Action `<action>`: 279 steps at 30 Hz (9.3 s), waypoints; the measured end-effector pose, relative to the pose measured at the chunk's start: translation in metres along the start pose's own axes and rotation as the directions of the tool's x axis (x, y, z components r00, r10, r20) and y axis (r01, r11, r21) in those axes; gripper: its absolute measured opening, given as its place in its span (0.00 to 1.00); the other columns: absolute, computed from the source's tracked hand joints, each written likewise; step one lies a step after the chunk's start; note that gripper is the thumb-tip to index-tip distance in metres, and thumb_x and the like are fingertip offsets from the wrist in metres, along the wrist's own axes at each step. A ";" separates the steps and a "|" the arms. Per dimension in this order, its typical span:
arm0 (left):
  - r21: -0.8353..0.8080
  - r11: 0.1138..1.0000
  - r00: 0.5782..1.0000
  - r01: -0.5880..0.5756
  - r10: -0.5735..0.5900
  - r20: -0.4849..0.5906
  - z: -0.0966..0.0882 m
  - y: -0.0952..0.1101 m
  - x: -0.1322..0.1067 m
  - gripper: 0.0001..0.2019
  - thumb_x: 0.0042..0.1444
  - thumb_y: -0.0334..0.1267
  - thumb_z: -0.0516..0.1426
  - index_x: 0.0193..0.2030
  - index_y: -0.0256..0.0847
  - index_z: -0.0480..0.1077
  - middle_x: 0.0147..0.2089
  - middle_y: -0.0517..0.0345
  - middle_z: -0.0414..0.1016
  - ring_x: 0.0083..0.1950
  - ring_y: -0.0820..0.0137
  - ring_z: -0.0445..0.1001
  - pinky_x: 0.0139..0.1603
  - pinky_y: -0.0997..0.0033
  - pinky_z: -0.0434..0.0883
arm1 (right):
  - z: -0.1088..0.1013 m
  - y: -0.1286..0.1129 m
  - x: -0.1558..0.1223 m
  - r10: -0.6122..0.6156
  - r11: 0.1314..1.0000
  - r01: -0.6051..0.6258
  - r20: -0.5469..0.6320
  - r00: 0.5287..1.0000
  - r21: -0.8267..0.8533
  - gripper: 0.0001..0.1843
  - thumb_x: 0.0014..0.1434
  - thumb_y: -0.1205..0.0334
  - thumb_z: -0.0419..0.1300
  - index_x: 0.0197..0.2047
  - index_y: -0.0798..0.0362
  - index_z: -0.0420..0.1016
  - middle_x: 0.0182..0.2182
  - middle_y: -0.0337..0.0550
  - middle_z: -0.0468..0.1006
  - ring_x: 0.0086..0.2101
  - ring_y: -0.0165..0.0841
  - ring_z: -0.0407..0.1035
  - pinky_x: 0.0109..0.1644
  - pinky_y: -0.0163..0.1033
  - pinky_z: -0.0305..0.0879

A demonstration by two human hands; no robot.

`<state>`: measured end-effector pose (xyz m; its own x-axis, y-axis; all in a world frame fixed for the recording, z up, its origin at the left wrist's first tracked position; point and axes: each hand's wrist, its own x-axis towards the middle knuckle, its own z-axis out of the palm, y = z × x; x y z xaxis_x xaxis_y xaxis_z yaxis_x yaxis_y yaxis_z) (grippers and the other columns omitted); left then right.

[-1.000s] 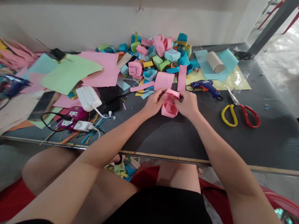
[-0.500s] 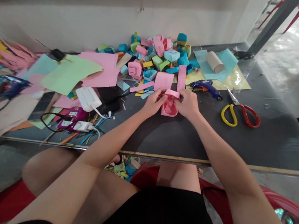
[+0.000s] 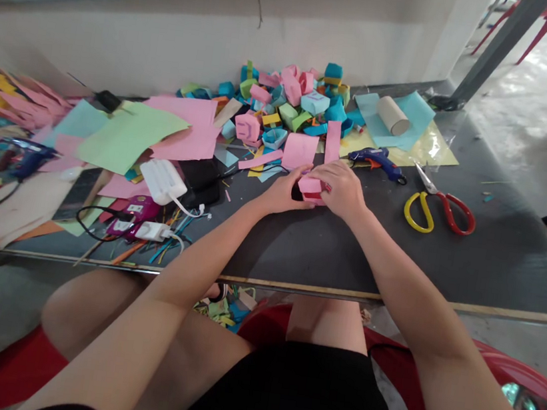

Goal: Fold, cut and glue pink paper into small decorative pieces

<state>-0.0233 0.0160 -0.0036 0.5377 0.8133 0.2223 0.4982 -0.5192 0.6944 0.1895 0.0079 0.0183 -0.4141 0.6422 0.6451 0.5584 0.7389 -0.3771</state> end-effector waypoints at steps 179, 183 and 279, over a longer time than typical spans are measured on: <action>-0.357 0.934 0.996 -0.004 -0.028 -0.083 -0.010 -0.018 0.005 0.39 0.55 0.67 0.59 0.63 0.39 0.70 0.61 0.42 0.77 0.61 0.54 0.76 0.57 0.55 0.75 | 0.006 -0.006 -0.002 0.213 0.973 -0.219 0.081 0.974 0.071 0.25 0.62 0.50 0.62 0.60 0.51 0.78 0.54 0.52 0.83 0.53 0.50 0.77 0.60 0.58 0.71; -0.279 0.959 0.985 0.051 -0.094 -0.144 -0.009 -0.015 0.006 0.36 0.54 0.67 0.60 0.58 0.37 0.73 0.54 0.42 0.81 0.53 0.58 0.79 0.52 0.57 0.76 | 0.013 0.003 -0.004 0.351 0.903 -0.356 0.064 0.934 0.239 0.33 0.57 0.43 0.66 0.60 0.54 0.76 0.49 0.54 0.84 0.45 0.47 0.80 0.52 0.54 0.77; 0.514 0.803 0.940 -0.300 0.340 0.018 -0.009 0.008 0.003 0.20 0.72 0.34 0.43 0.58 0.47 0.74 0.59 0.46 0.77 0.62 0.61 0.74 0.62 0.56 0.69 | 0.006 -0.005 -0.003 0.433 0.675 -0.345 0.028 0.901 0.652 0.35 0.46 0.21 0.64 0.29 0.47 0.70 0.20 0.34 0.67 0.18 0.28 0.57 0.22 0.38 0.56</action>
<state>-0.0237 0.0168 0.0086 0.6871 0.5836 0.4328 0.5887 -0.7963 0.1393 0.1843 0.0036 0.0142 -0.1515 0.9043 0.3992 0.0514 0.4105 -0.9104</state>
